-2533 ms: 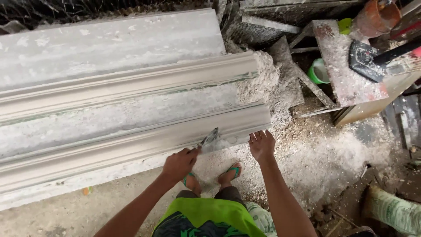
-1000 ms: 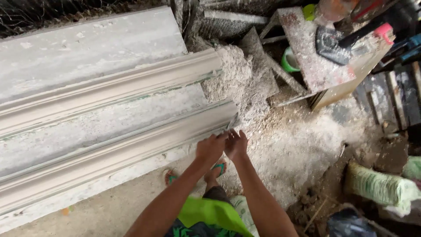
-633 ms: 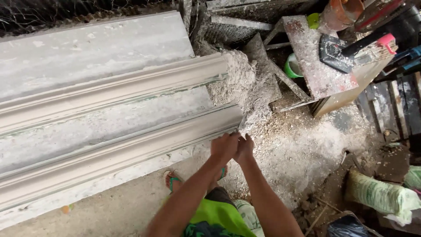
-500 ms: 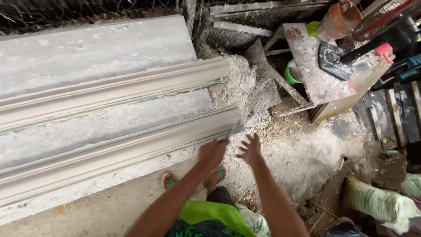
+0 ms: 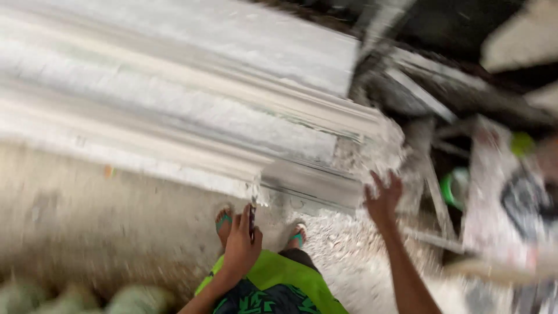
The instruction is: Smoothing and refining the surface of decorative plaster moldings using a hand scraper on a work table.
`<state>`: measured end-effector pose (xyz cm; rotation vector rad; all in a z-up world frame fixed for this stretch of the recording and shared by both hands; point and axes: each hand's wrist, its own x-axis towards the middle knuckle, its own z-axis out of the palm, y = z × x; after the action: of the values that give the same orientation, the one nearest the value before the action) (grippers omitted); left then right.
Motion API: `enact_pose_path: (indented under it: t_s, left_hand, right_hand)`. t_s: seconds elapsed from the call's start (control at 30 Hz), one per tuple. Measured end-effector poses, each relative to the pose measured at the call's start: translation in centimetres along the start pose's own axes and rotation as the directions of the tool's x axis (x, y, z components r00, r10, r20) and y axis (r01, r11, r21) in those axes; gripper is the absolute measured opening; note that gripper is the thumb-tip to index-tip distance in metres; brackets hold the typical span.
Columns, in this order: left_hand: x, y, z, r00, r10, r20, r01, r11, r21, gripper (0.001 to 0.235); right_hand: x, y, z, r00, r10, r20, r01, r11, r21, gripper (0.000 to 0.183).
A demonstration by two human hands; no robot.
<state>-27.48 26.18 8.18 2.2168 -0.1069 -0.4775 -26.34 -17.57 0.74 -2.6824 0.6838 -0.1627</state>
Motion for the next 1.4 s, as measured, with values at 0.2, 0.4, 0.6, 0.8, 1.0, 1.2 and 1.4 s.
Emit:
enact_pose_path:
  t_s: [0.2, 0.4, 0.6, 0.8, 1.0, 1.2, 1.4]
  left_hand:
    - [1.5, 5.3, 9.4, 0.892, -0.285, -0.351, 0.222, 0.952, -0.211, 0.067]
    - [4.7, 11.9, 12.9, 0.820, -0.503, -0.273, 0.414, 0.851, -0.324, 0.067]
    - [6.6, 11.2, 16.2, 0.719, -0.426, -0.549, 0.386, 0.902, -0.194, 0.063]
    - [8.9, 8.8, 16.8, 0.693, -0.569, -0.443, 0.497, 0.822, -0.277, 0.066]
    - [8.2, 11.2, 14.4, 0.616, -0.573, -0.540, 0.442, 0.819, -0.365, 0.060]
    - [11.4, 3.4, 10.9, 0.550, -0.486, -0.679, 0.355, 0.872, -0.337, 0.058]
    - [10.2, 6.1, 11.9, 0.473, -0.442, -0.762, 0.346, 0.889, -0.301, 0.050]
  right_hand:
    - [1.9, -16.7, 0.9, 0.665, -0.681, 0.307, 0.672, 0.725, 0.152, 0.062]
    - [1.5, -21.2, 5.2, 0.278, -0.935, 0.221, 0.918, 0.327, 0.227, 0.055]
    - [0.7, -21.3, 5.1, 0.233, -0.956, -0.180, 0.972, 0.228, 0.052, 0.061]
    - [0.8, -21.1, 4.9, 0.279, -0.951, -0.135, 0.956, 0.262, 0.132, 0.059]
    - [1.3, -20.7, 5.7, 0.258, -0.944, -0.205, 0.965, 0.241, 0.103, 0.051]
    - [0.9, -20.8, 5.4, 0.307, -0.947, -0.099, 0.950, 0.298, 0.093, 0.053]
    - [0.9, -20.9, 5.9, 0.295, -0.946, -0.137, 0.955, 0.288, 0.066, 0.053]
